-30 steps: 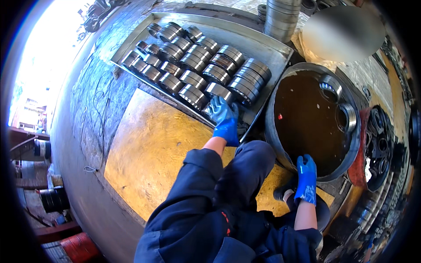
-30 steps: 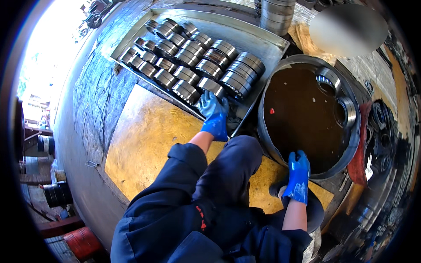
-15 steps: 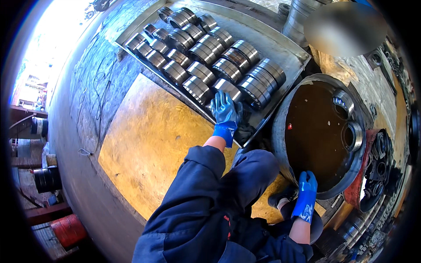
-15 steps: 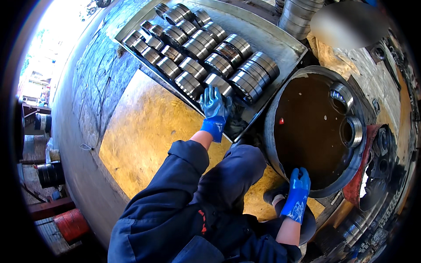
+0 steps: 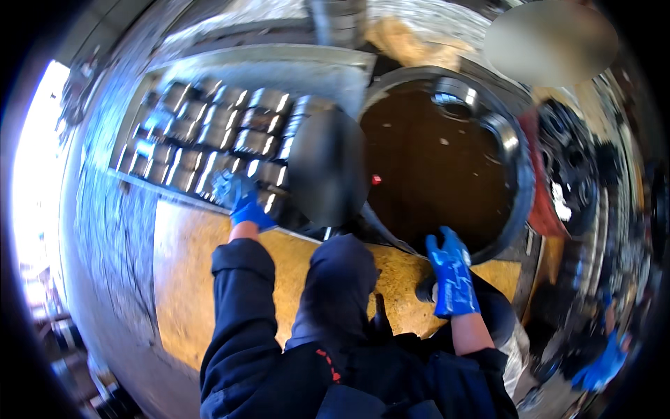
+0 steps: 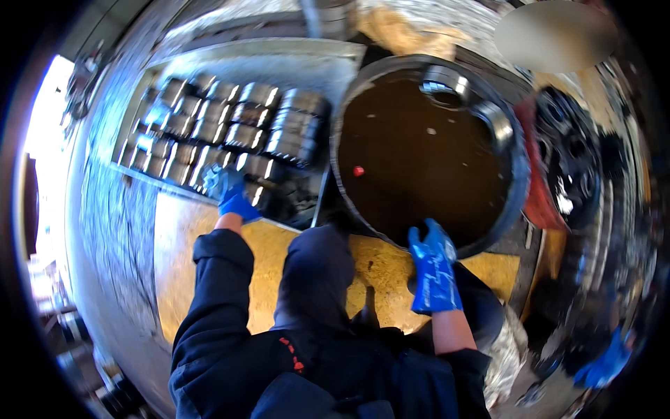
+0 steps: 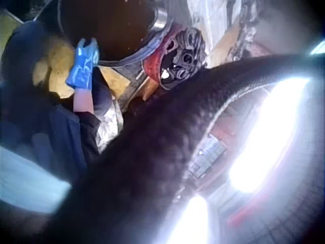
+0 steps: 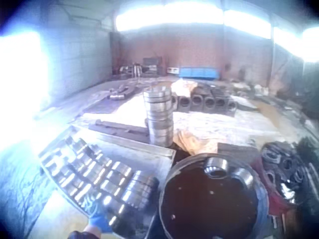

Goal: The person cleans large metal bearings by submerging and scrubbing them in a vat of liquid and then placing them onto a tray.

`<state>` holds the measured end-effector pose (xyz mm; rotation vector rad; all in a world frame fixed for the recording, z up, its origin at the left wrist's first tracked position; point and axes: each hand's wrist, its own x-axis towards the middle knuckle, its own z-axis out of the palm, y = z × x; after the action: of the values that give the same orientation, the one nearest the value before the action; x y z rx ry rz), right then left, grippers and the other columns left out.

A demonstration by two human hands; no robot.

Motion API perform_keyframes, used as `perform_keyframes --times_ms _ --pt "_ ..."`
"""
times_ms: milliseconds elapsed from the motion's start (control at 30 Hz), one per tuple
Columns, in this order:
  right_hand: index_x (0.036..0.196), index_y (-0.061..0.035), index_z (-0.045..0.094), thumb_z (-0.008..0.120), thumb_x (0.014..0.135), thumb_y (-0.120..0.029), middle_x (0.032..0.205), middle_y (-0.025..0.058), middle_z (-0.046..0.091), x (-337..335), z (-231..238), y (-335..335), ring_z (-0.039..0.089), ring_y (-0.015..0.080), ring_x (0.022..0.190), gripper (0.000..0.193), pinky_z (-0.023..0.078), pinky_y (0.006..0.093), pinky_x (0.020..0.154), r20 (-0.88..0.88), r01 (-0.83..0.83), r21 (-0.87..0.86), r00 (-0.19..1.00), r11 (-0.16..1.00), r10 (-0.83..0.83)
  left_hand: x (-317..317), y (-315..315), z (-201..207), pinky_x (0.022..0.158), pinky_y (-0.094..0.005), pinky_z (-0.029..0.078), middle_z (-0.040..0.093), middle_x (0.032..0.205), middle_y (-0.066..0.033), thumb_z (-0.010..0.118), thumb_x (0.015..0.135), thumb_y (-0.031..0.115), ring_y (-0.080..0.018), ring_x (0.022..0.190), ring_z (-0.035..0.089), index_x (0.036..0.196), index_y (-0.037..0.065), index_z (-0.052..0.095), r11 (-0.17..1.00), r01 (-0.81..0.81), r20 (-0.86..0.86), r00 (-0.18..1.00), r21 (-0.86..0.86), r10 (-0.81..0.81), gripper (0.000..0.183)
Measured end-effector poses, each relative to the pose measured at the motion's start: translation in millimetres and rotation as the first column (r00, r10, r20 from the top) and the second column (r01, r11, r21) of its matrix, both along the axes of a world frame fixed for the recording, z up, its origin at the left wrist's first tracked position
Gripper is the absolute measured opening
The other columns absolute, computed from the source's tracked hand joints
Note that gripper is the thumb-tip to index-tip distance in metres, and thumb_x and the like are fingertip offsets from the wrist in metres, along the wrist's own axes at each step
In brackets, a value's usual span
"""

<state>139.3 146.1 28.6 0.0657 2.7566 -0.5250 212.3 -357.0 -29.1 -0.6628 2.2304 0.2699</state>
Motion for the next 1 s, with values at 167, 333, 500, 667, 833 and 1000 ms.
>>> perform_keyframes --times_ms 167,333,500,667,833,1000 --pt "0.132 -0.0045 0.064 0.064 0.088 -0.046 0.126 0.0201 0.068 -2.2 12.4 -0.9 0.065 0.0354 0.118 0.061 0.05 0.0456 0.103 0.018 0.08 0.007 0.997 0.997 -0.08 -56.8 -17.1 5.3 0.092 -0.0495 0.054 0.067 0.12 -0.0227 0.066 0.086 0.042 -0.0371 0.11 0.064 0.115 0.003 0.068 0.654 -0.541 -0.802 0.571 -0.528 -0.176 0.049" --pt "0.134 -0.0031 0.062 0.064 0.088 -0.048 0.13 0.0202 0.067 -8.7 17.0 0.8 0.063 0.0349 0.122 0.065 0.049 0.0448 0.105 0.138 0.063 0.047 0.988 0.997 -0.069 -104.6 103.6 116.8 0.08 -0.0502 0.053 0.07 0.1 -0.0231 0.061 0.09 0.04 -0.0384 0.087 0.068 0.115 0.003 0.066 0.938 -0.139 -0.914 0.217 0.318 0.343 0.044" --pt "0.133 -0.0033 0.063 0.065 0.084 -0.055 0.128 0.0196 0.068 -16.0 17.6 -10.9 0.064 0.0343 0.121 0.071 0.05 0.0447 0.103 0.22 0.07 0.008 0.973 0.998 -0.07 -136.3 186.2 135.2 0.084 -0.0347 0.049 0.071 0.102 -0.0085 0.066 0.096 0.036 -0.0195 0.094 0.065 0.117 0.007 0.066 0.809 0.368 -0.888 0.145 0.457 0.436 0.035" --pt "0.129 -0.004 0.064 0.07 0.081 -0.056 0.125 0.0206 0.068 -62.3 17.4 22.1 0.065 0.0377 0.116 0.071 0.052 0.0474 0.1 -0.02 0.035 -0.073 0.999 0.997 -0.036 -157.6 297.4 100.8 0.091 -0.0346 0.051 0.073 0.113 -0.0061 0.068 0.098 0.031 -0.0176 0.105 0.067 0.117 0.01 0.067 0.281 0.142 -0.315 0.409 0.949 0.856 0.028" --pt "0.142 -0.0061 0.053 0.079 0.078 -0.053 0.122 0.02 0.069 -163.1 23.3 84.3 0.068 0.0362 0.111 0.083 0.053 0.0446 0.098 -0.274 0.158 0.109 0.954 0.981 -0.123 -172.9 324.9 80.8 0.08 -0.0285 0.05 0.071 0.106 -0.0021 0.072 0.095 0.029 -0.0115 0.095 0.064 0.121 0.007 0.068 0.345 0.067 -0.329 0.515 0.936 0.792 0.034" --pt "0.136 -0.0051 0.054 0.084 0.07 -0.041 0.124 0.0242 0.067 -242.9 37.8 115.7 0.065 0.0396 0.113 0.081 0.051 0.048 0.098 -0.407 0.116 0.078 0.91 0.99 -0.075 -185.7 335.9 93.2 0.08 -0.0281 0.05 0.071 0.105 -0.002 0.072 0.095 0.028 -0.0112 0.093 0.064 0.12 0.007 0.068 0.409 0.004 -0.367 0.45 0.913 0.814 0.033"
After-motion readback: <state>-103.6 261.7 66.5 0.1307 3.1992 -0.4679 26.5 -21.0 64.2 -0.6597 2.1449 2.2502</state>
